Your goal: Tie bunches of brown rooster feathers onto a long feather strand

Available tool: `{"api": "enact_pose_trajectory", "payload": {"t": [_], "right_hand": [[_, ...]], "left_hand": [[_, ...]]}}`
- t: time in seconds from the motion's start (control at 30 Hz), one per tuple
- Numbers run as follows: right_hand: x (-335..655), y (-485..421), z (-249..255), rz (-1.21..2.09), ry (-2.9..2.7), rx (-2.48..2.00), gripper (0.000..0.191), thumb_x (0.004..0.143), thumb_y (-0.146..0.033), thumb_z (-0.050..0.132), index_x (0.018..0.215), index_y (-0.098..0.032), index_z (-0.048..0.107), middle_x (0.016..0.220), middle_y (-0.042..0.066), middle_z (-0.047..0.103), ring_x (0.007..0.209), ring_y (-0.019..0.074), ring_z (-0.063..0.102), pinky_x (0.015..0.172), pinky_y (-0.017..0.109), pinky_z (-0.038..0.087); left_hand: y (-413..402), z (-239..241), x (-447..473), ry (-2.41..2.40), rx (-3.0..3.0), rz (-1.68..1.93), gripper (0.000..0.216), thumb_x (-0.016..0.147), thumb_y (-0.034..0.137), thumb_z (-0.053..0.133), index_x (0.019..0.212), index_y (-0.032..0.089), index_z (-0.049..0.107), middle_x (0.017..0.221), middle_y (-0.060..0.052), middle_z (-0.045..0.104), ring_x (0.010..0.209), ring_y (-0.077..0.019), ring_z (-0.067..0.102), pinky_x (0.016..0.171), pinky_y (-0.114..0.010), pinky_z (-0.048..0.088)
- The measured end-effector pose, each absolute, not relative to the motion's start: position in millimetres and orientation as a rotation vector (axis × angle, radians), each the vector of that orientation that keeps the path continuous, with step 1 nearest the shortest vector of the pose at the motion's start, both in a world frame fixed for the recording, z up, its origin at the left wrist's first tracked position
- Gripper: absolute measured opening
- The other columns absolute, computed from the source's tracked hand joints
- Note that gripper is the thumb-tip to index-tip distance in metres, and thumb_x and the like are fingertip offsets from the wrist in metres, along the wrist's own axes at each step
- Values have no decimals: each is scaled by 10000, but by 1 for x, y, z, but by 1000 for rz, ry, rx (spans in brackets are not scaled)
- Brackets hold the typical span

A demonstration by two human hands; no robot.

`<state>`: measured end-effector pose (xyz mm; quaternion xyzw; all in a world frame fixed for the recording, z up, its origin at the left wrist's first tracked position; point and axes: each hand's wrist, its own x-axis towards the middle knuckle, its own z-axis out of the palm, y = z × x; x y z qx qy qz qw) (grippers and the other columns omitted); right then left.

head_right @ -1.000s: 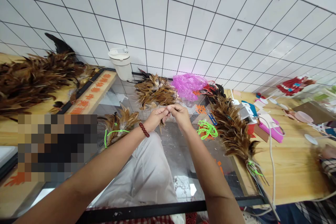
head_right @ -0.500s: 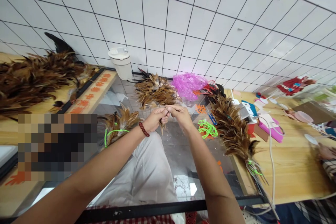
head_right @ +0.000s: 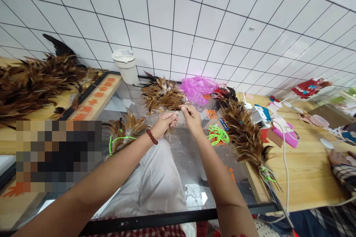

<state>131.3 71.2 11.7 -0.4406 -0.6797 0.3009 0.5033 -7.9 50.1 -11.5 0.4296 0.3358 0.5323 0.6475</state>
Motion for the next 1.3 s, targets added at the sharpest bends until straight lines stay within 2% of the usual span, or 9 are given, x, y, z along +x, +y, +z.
{"api": "enact_pose_trajectory", "payload": {"t": [0.17,0.5,0.6,0.67,0.83,1.0,1.13,1.23,1.3], "right_hand": [[136,65,14,553,-1956,-900,359,918,-412,492,1209,-270,650,1190,88,608,1123,202,556,995,385,424],[135,66,18,696,-2056,-841,420,938,-457,438,1260,-254,614,1312,88,595,1247,203,513,1081,409,363],[150,74,27,563,-2006,-997,364,909,-404,494,1194,-249,658,1234,90,644,1147,218,575,999,401,426],[169,79,37,362,-1921,-1282,309,859,-344,551,1089,-215,711,1098,107,691,961,219,632,856,360,479],[202,81,52,230,-2149,-2010,202,770,-337,614,785,-199,760,780,90,717,747,206,638,653,277,412],[185,78,34,248,-2224,-2166,177,720,-293,600,643,-170,702,647,94,669,637,178,602,580,260,357],[168,79,24,530,-2144,-1863,104,683,-201,562,607,-167,625,582,34,601,564,136,518,555,251,339],[152,76,24,941,-1899,-1333,129,720,-290,544,667,-178,577,592,-19,555,547,104,457,541,231,353],[139,71,24,1042,-1741,-1145,167,728,-341,555,679,-183,551,597,-29,537,543,96,440,540,229,361]], "left_hand": [[50,-10,-7,747,910,1259,409,722,509,693,662,140,526,513,62,392,472,-44,331,496,-201,285],[52,-13,-7,775,907,1293,431,694,533,705,655,140,534,502,63,396,471,-45,333,496,-206,296],[52,-14,-7,768,903,1305,423,691,529,708,651,144,537,499,63,393,471,-46,340,495,-204,292],[53,-13,-7,766,887,1321,406,701,512,707,656,144,540,503,63,392,469,-44,342,493,-202,292],[52,-11,-7,798,852,1334,379,743,475,689,650,142,532,517,60,407,463,-37,342,494,-197,308],[53,-13,-7,805,855,1371,378,745,472,689,649,143,530,518,60,403,461,-37,342,490,-192,311],[54,-15,-7,809,878,1392,380,746,492,675,655,149,540,486,61,399,456,-48,357,489,-195,308],[53,-14,-6,855,900,1413,374,755,493,660,659,144,561,505,39,462,488,-62,413,508,-200,337],[52,-13,-5,890,884,1426,363,751,481,666,668,139,578,542,21,513,519,-73,458,529,-206,368]]}}
